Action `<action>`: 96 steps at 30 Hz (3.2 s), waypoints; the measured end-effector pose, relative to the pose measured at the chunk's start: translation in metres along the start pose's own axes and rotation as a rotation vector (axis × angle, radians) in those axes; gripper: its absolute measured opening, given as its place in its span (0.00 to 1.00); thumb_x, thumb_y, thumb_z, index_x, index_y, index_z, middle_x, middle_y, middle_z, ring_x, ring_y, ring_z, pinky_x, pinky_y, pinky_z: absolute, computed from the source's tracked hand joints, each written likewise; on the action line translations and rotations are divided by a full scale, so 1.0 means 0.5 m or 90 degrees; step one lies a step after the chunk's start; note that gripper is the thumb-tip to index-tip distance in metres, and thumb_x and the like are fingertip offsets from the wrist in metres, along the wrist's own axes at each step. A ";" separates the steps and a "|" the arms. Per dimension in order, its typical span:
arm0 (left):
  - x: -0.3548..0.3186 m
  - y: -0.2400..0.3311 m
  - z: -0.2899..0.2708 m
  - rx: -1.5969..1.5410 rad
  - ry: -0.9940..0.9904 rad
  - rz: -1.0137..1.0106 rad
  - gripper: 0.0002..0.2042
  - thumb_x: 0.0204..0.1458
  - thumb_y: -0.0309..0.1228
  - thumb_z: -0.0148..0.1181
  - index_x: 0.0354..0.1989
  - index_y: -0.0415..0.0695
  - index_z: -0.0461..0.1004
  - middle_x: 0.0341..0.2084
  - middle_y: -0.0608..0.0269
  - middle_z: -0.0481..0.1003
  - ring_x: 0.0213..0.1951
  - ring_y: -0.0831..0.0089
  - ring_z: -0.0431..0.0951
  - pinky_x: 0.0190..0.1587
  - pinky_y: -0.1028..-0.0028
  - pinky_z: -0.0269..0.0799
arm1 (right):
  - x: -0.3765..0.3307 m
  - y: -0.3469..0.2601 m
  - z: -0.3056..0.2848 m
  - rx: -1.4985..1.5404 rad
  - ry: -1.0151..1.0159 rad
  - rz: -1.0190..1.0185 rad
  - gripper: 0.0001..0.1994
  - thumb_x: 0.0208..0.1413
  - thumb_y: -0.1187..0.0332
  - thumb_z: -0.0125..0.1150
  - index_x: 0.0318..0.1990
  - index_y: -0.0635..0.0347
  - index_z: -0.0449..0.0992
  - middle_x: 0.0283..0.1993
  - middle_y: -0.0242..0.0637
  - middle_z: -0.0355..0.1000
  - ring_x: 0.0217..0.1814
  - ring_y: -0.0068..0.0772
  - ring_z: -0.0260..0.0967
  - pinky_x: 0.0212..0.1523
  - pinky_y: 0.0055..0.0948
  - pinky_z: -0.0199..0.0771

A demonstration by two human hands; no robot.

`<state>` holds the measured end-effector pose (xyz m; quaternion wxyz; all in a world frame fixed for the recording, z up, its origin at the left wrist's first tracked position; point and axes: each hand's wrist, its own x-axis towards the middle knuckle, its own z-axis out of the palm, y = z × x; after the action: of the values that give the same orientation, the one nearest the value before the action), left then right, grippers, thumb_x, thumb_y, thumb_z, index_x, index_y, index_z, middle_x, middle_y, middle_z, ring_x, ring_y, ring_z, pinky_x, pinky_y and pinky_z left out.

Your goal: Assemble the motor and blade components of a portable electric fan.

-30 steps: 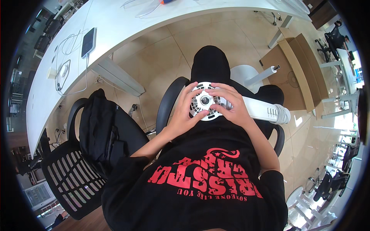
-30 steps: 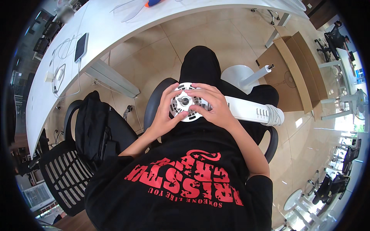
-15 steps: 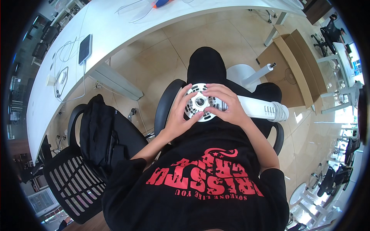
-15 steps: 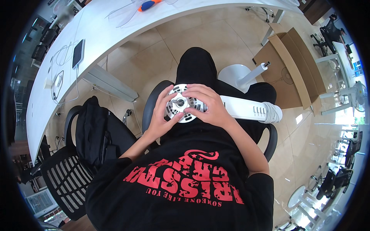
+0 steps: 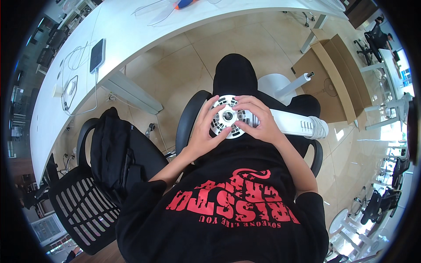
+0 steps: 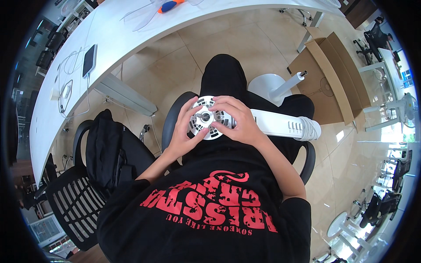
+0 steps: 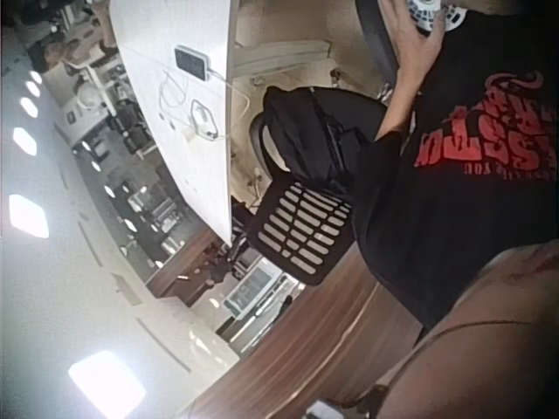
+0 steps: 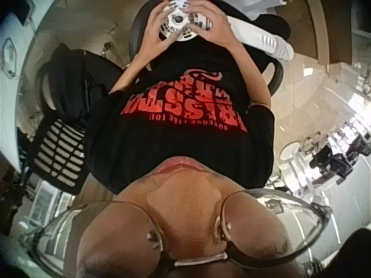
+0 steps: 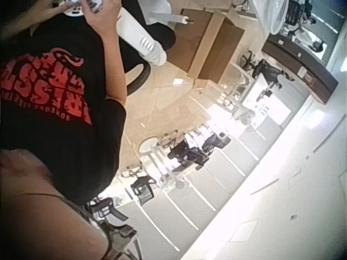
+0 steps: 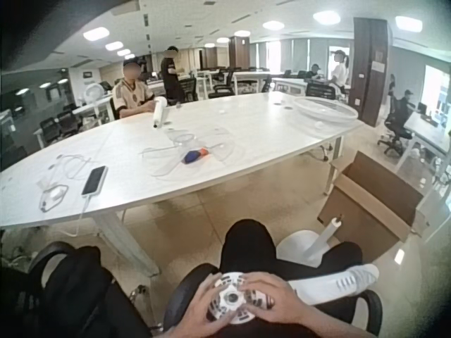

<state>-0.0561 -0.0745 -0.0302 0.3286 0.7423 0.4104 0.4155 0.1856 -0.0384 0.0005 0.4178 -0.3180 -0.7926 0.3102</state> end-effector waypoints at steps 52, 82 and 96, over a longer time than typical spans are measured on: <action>0.021 0.015 -0.002 -0.092 0.033 -0.072 0.29 0.50 0.33 0.78 0.58 0.47 0.68 0.70 0.47 0.64 0.69 0.53 0.68 0.68 0.57 0.64 | 0.003 -0.010 -0.002 0.009 0.008 -0.005 0.19 0.51 0.72 0.74 0.52 0.59 0.82 0.55 0.40 0.81 0.65 0.49 0.75 0.65 0.44 0.75; 0.015 -0.014 -0.057 -0.003 -0.009 0.004 0.27 0.43 0.31 0.80 0.54 0.43 0.78 0.67 0.42 0.67 0.69 0.44 0.69 0.71 0.53 0.63 | -0.007 0.023 0.028 0.052 0.024 -0.067 0.18 0.52 0.66 0.80 0.46 0.57 0.77 0.55 0.45 0.77 0.63 0.51 0.75 0.64 0.47 0.74; 0.078 -0.003 -0.092 -0.152 -0.147 -0.024 0.27 0.48 0.29 0.78 0.59 0.44 0.80 0.72 0.48 0.62 0.74 0.52 0.63 0.74 0.55 0.60 | -0.011 0.022 0.016 -0.052 0.011 -0.062 0.21 0.53 0.61 0.77 0.53 0.56 0.81 0.59 0.44 0.76 0.64 0.49 0.74 0.66 0.43 0.73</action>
<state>-0.0852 -0.0326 0.0021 0.4671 0.7330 0.3318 0.3666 0.1841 -0.0378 -0.0143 0.4261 -0.2987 -0.8153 0.2541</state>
